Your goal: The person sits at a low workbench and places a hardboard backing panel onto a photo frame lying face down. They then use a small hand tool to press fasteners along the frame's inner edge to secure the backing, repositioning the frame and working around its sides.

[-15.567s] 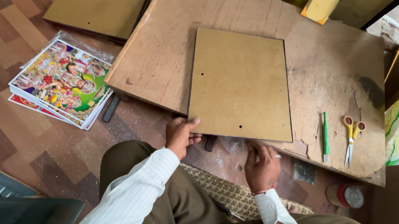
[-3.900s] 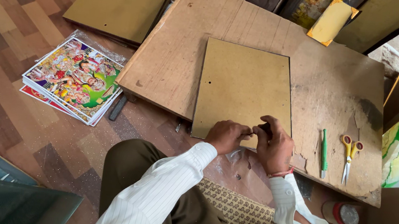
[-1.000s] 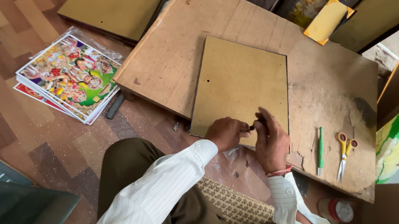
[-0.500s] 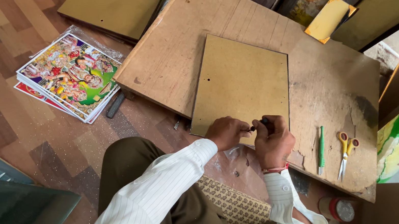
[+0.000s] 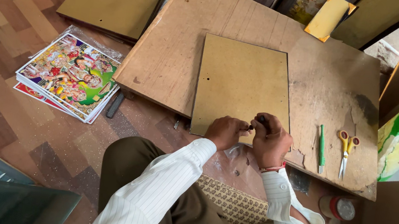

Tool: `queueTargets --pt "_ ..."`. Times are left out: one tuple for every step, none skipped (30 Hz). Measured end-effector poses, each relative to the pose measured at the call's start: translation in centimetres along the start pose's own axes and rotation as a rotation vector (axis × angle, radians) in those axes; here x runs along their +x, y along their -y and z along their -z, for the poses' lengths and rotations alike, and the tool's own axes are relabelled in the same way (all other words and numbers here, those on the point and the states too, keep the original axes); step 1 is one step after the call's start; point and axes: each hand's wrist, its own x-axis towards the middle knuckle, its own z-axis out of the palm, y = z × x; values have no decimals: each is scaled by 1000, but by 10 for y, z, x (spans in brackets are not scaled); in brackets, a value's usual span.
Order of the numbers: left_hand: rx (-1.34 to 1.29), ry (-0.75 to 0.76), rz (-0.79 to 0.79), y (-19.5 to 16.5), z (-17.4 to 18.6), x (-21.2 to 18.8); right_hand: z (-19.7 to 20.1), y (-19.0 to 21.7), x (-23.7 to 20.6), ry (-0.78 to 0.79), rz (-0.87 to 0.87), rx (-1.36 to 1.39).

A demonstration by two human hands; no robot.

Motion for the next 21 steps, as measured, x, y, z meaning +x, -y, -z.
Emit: queueTargets --pt "-1 -4 -7 0 -1 0 0 1 0 -3 -15 13" --pt "-3 -8 -16 0 -2 0 0 2 0 -7 -29 25" --pt "-4 8 -1 1 -2 0 0 3 0 -14 -40 -9" --pt "-5 24 13 1 -3 0 1 4 0 -21 -51 -42" --pt "-6 39 26 2 -3 1 1 5 0 -28 -62 -75" --pt "0 38 20 2 -4 1 2 5 1 -37 -50 -106" --pt "4 36 16 3 -5 2 2 5 1 -43 -39 -137" --pt "11 33 13 3 -5 2 2 5 1 -49 -27 -166" --pt "24 26 8 4 -5 2 1 5 1 -54 -20 -160" --pt "35 21 3 4 -5 3 0 5 1 -58 -14 -156" --pt "47 16 -4 4 -5 3 0 4 2 -65 -8 -153" --pt "40 21 -5 3 -5 4 -1 4 2 -68 -29 -142" --pt "33 25 -5 3 -5 4 -1 4 2 -71 -48 -130" --pt "26 30 -5 2 -4 4 -2 4 2 -74 -68 -118" --pt "30 34 -6 0 -3 3 -1 3 2 -73 -67 -139" --pt "33 37 -7 -1 -1 3 -1 3 2 -72 -65 -160" --pt "37 41 -8 -2 1 3 -1 2 2 -71 -64 -181" --pt "40 61 7 -4 3 3 0 2 1 -77 -55 -196" --pt "44 81 20 -5 5 3 0 3 0 -85 -46 -210" --pt "49 99 32 -5 8 4 0 3 0 -94 -34 -224" --pt "38 112 25 -6 10 5 -1 4 -1 -89 -29 -216"
